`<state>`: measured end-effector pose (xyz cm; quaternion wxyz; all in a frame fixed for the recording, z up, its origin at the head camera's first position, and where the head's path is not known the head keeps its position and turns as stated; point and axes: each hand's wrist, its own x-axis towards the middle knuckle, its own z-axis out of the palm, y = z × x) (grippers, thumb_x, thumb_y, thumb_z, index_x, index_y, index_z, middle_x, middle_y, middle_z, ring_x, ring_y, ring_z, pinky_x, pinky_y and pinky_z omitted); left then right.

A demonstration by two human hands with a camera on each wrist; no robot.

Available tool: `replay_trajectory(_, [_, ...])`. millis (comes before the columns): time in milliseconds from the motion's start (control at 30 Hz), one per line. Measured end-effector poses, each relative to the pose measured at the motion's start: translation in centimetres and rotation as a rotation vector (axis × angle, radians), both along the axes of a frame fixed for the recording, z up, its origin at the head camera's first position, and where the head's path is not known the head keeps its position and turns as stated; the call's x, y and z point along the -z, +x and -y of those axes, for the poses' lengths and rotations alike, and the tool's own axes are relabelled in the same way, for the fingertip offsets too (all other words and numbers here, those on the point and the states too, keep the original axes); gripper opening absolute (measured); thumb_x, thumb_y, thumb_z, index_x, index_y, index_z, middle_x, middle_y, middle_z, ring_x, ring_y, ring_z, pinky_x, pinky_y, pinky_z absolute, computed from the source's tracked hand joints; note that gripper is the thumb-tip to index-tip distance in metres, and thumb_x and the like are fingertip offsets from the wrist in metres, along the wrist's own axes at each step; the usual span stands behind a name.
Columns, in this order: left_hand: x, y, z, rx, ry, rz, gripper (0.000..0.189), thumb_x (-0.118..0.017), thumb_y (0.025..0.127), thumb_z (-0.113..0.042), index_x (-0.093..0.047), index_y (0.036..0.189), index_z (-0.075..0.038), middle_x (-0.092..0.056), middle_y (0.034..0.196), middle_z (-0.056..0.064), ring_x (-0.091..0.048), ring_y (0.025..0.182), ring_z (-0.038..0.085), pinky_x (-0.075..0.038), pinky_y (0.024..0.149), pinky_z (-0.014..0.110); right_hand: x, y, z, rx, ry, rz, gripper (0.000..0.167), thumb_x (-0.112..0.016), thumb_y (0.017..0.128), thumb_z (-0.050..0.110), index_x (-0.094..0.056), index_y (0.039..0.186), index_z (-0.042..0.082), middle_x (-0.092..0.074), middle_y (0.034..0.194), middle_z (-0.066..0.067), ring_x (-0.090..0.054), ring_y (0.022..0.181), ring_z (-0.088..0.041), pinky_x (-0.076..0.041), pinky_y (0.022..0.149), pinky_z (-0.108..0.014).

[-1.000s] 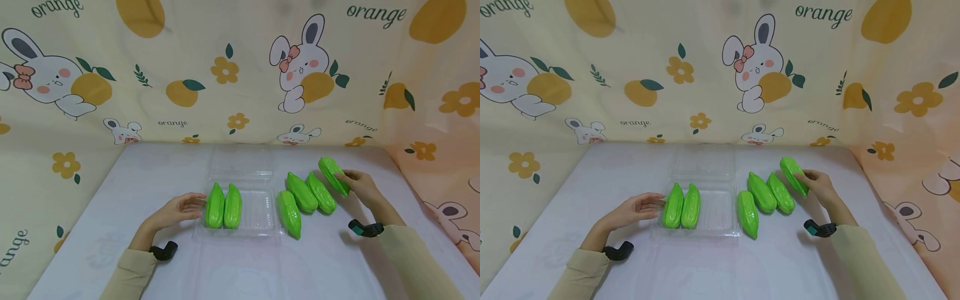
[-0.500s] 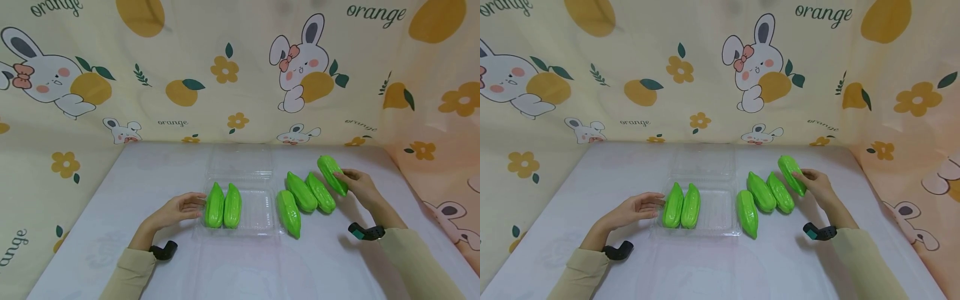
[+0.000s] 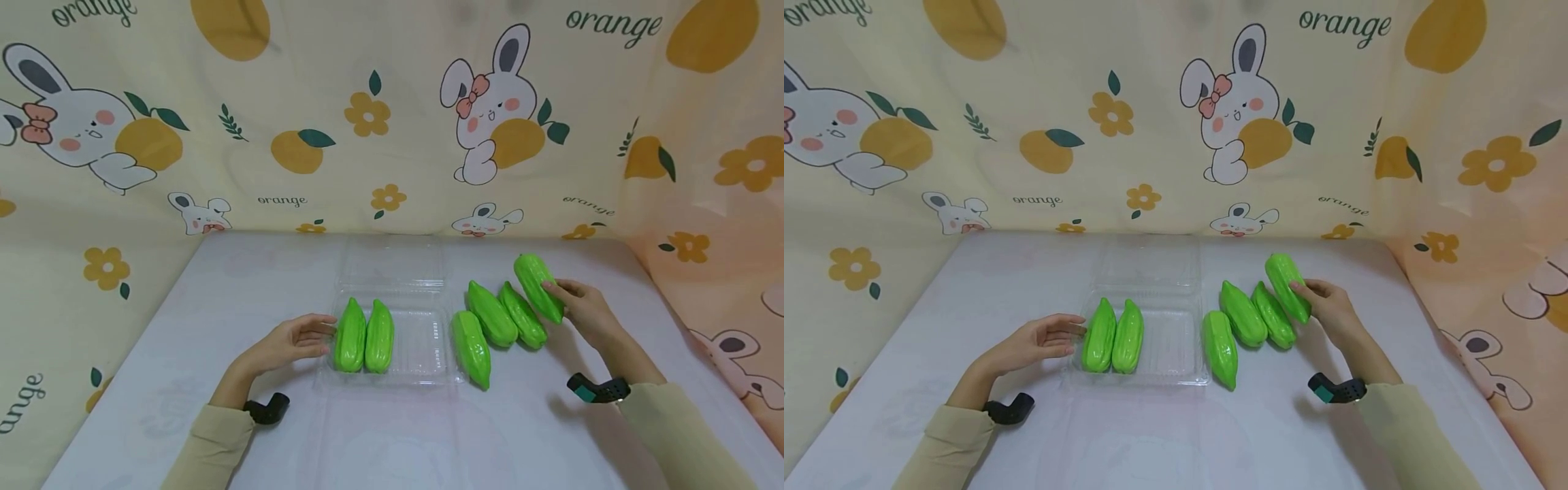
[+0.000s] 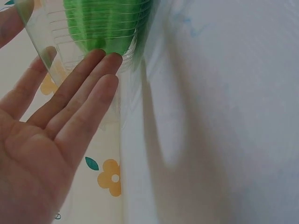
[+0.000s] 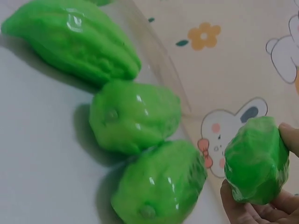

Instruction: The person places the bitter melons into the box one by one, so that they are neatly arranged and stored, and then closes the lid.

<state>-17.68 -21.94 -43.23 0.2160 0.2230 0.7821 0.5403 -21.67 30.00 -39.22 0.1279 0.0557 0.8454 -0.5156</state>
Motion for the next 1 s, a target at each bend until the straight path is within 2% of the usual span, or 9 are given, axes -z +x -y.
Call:
replay_trajectory(300, [0.0, 0.1, 0.0, 0.018, -0.022, -0.014, 0.062, -0.066, 0.092, -0.022, -0.039, 0.141, 0.005, -0.05, 0.139, 0.028, -0.05, 0.128, 0.044, -0.052, 0.101, 0.022, -0.8, 1.4, 1.5, -0.005, -0.041, 0.009, 0.078, -0.044, 0.099, 0.048, -0.023, 0.149, -0.008, -0.035, 0.146, -0.016, -0.047, 0.094, 0.016, -0.043, 0.08, -0.003])
replay_trajectory(533, [-0.1, 0.1, 0.0, 0.022, -0.033, -0.033, 0.059, -0.067, 0.091, -0.021, -0.043, 0.138, 0.005, -0.05, 0.14, 0.028, -0.048, 0.13, 0.045, -0.047, 0.108, 0.043, -1.2, 2.3, 3.0, -0.005, -0.079, 0.033, 0.075, -0.045, 0.1, 0.046, -0.023, 0.149, -0.007, -0.032, 0.149, -0.017, -0.046, 0.096, 0.014, -0.044, 0.082, -0.004])
replay_trajectory(667, [-0.1, 0.2, 0.0, 0.022, -0.047, -0.043, 0.057, -0.068, 0.09, -0.021, -0.046, 0.136, 0.005, -0.05, 0.139, 0.028, -0.048, 0.13, 0.044, -0.045, 0.108, 0.05, -1.5, 2.8, 3.7, -0.008, -0.126, 0.02, 0.073, -0.047, 0.1, 0.042, -0.024, 0.148, -0.008, -0.041, 0.138, -0.007, -0.049, 0.095, 0.014, -0.047, 0.081, -0.005])
replay_trajectory(867, [-0.1, 0.2, 0.0, 0.021, -0.055, -0.048, 0.056, -0.069, 0.089, -0.021, -0.047, 0.134, 0.004, -0.051, 0.139, 0.027, -0.049, 0.13, 0.044, -0.045, 0.108, 0.048, -1.7, 3.3, 4.6, -0.021, -0.163, 0.012, 0.071, -0.049, 0.1, 0.04, -0.027, 0.146, -0.008, -0.049, 0.114, 0.016, -0.051, 0.095, 0.012, -0.049, 0.081, -0.007])
replay_trajectory(1000, [-0.1, 0.2, 0.0, 0.025, -0.05, -0.058, 0.056, -0.069, 0.089, -0.02, -0.048, 0.134, 0.005, -0.051, 0.139, 0.027, -0.049, 0.13, 0.044, -0.045, 0.108, 0.046, -1.7, 3.5, 5.0, -0.017, -0.161, 0.023, 0.07, -0.049, 0.1, 0.04, -0.027, 0.147, -0.007, -0.048, 0.112, 0.017, -0.051, 0.095, 0.009, -0.05, 0.081, -0.01])
